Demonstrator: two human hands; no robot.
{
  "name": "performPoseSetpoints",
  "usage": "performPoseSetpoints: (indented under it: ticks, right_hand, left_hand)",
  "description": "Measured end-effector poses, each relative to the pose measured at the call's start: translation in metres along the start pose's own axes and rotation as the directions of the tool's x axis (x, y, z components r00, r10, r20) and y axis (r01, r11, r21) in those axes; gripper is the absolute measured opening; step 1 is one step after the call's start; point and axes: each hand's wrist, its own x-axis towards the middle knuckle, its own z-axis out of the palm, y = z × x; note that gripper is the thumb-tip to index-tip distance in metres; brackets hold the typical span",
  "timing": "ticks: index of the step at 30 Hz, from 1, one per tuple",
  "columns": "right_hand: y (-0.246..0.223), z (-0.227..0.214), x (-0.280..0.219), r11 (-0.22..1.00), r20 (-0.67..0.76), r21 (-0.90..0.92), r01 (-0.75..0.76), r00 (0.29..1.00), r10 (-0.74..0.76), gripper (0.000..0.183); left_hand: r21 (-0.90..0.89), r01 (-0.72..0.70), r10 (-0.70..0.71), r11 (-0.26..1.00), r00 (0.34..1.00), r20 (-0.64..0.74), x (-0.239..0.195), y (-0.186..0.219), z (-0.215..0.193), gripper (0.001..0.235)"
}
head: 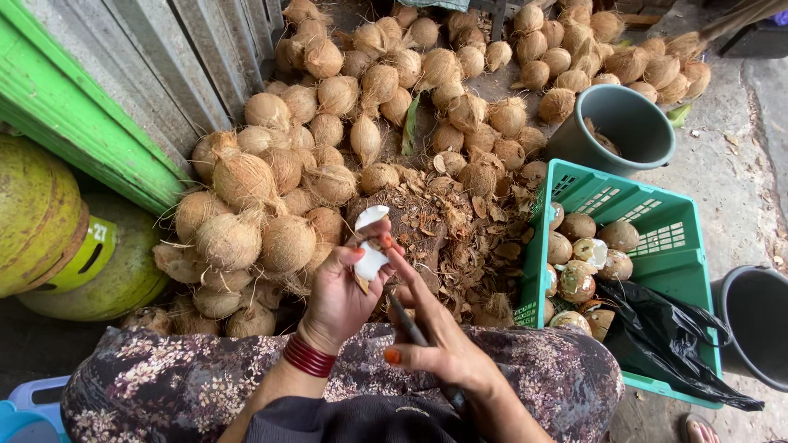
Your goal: The person uses a machete to peel the husk off coconuts and then cracks them open. They place the cracked coconuts into a green crate while working on a wooden stump surrounded by a large pile of coconuts.
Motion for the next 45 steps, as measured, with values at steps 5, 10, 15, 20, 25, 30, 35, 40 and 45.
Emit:
performPoseSetpoints:
  ticks: [5, 10, 15, 20, 25, 30, 35, 40, 45]
  right_hand:
    - [0.0, 0.011, 0.002, 0.991, -0.068, -0.09, 0.1, 0.992, -0.107, 0.125]
    - [-0.002, 0.013, 0.001, 0.993, -0.146, -0.103, 0.059, 0.987, -0.074, 0.123]
    - [-0.001, 0.014, 0.0, 0.999, -0.151, -0.041, 0.014, 0.988, -0.02, 0.121]
    - [-0.002, 0.013, 0.0, 0.994, -0.218, -0.086, 0.066, 0.972, -0.083, 0.116]
    - [-0.008, 0.004, -0.005, 1.0, -0.225, 0.024, 0.009, 0.974, -0.004, 0.12]
    - [-0.002, 0.006, -0.005, 0.994, -0.141, 0.007, 0.107, 0.984, -0.105, 0.12]
    - [0.013, 0.014, 0.001, 0.997, -0.129, 0.004, 0.08, 0.988, -0.079, 0.12]
    - [0.013, 0.015, 0.008, 0.996, -0.143, -0.046, 0.07, 0.987, -0.076, 0.113]
    - [0.013, 0.019, 0.009, 1.0, -0.131, -0.027, -0.013, 0.991, 0.01, 0.11]
  left_hand:
    - [0.093, 0.055, -0.049, 0.994, 0.996, -0.074, 0.002, -0.008, 0.008, 0.035]
    - [0.234, -0.112, 0.088, 0.966, 0.99, 0.109, 0.004, -0.021, 0.016, 0.048]
    - [0.405, -0.262, 0.2, 0.876, 0.961, 0.191, 0.005, -0.03, 0.013, 0.054]
    - [0.402, -0.317, 0.239, 0.859, 0.943, 0.232, 0.006, -0.037, 0.016, 0.054]
    - [0.087, 0.052, -0.067, 0.995, 0.981, 0.18, 0.015, -0.024, 0.016, 0.059]
    - [-0.174, 0.362, -0.32, 0.916, 0.919, 0.229, 0.03, -0.006, 0.008, 0.044]
    - [0.087, 0.286, -0.295, 0.954, 0.95, 0.106, 0.026, -0.012, 0.004, 0.034]
    - [0.289, 0.066, -0.094, 0.955, 0.992, 0.085, 0.024, -0.014, -0.003, 0.038]
    - [0.438, -0.122, 0.06, 0.891, 0.986, 0.153, 0.024, -0.018, -0.015, 0.037]
